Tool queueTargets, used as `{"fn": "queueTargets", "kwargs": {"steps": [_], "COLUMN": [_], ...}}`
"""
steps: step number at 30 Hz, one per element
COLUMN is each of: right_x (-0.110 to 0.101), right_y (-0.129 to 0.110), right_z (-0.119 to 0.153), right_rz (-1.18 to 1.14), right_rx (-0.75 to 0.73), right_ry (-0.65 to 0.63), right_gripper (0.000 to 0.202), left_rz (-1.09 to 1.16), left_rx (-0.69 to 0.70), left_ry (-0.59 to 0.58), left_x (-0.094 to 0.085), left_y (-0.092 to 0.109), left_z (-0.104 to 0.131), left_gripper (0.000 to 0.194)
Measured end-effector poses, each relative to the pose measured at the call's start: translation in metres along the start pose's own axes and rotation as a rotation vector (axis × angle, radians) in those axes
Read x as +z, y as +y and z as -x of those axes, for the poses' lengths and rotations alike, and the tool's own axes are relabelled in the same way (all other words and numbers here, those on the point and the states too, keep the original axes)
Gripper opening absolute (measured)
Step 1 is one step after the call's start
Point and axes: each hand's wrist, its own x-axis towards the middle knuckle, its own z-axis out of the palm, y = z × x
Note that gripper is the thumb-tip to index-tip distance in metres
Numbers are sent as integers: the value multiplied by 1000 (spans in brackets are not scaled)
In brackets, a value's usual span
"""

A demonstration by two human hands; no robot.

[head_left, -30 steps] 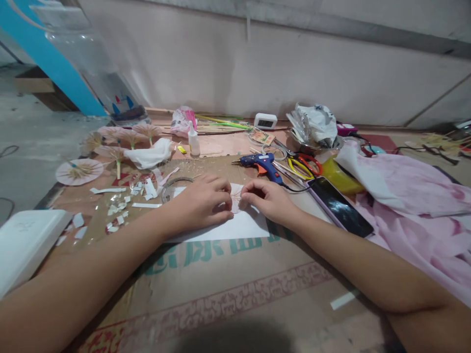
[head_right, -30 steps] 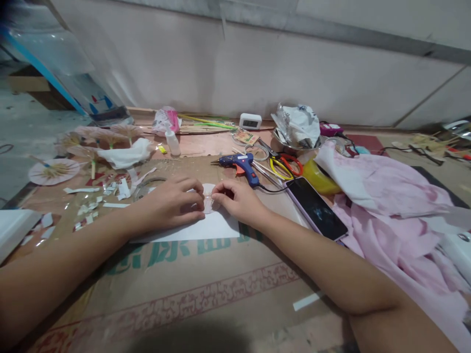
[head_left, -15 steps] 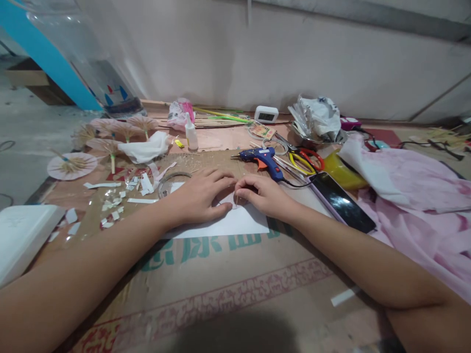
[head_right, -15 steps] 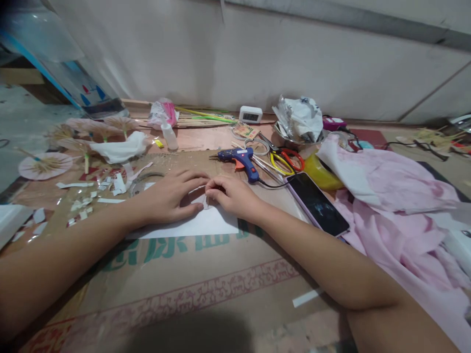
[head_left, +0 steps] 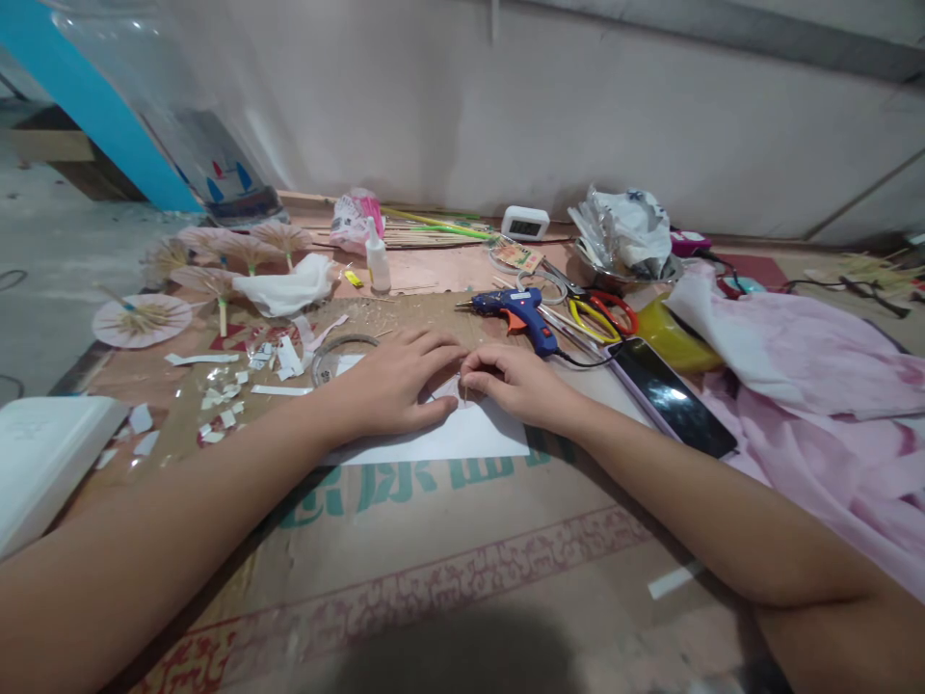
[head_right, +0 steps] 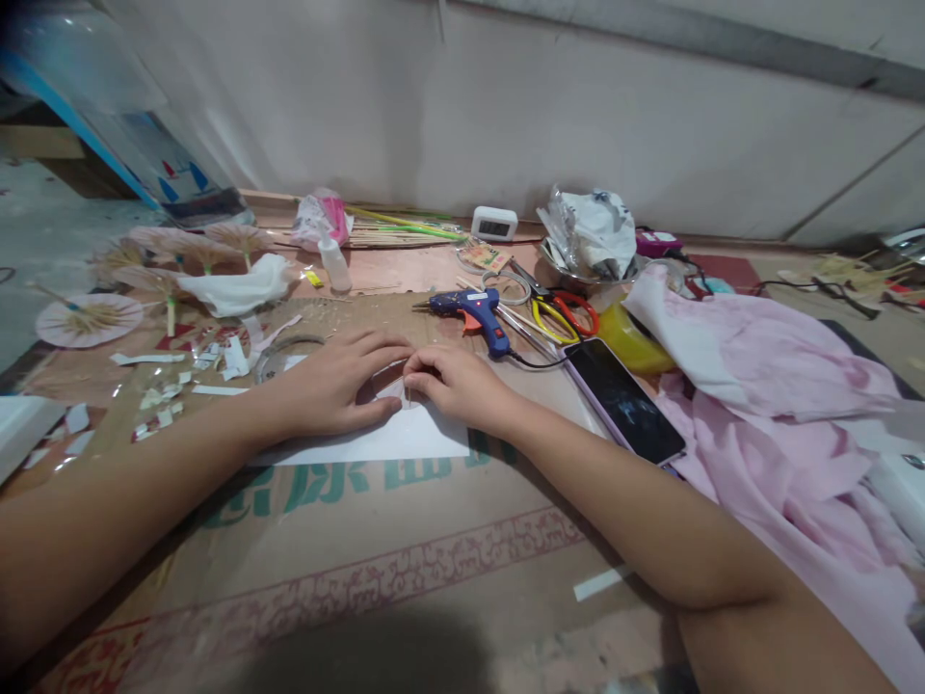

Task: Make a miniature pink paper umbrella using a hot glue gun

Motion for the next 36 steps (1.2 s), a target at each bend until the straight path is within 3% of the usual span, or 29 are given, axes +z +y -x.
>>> {"fn": "queueTargets", "kwargs": {"steps": [5, 13, 27, 32, 36], "right_x": [1, 9, 10, 5, 3], "right_y": [1, 6, 8, 7, 5], "right_z": [-1, 3, 4, 9, 14], "right_rz": [28, 169, 265, 191, 202], "right_rx": [5, -101, -89, -167, -251], "right_ry": [-5, 144, 142, 223, 193], "right_gripper": [15, 12, 8, 17, 29], "left_rz": [-3, -23, -41, -42, -44], "left_rx": [7, 2, 7, 7, 8], "left_ry": [-8, 0, 1, 11, 12], "left_x": [-1, -1, -1, 0, 1], "left_y": [1, 2, 1, 0, 0], "left_z": [0, 0, 0, 1, 1], "left_gripper": [46, 46, 47, 49, 48]}}
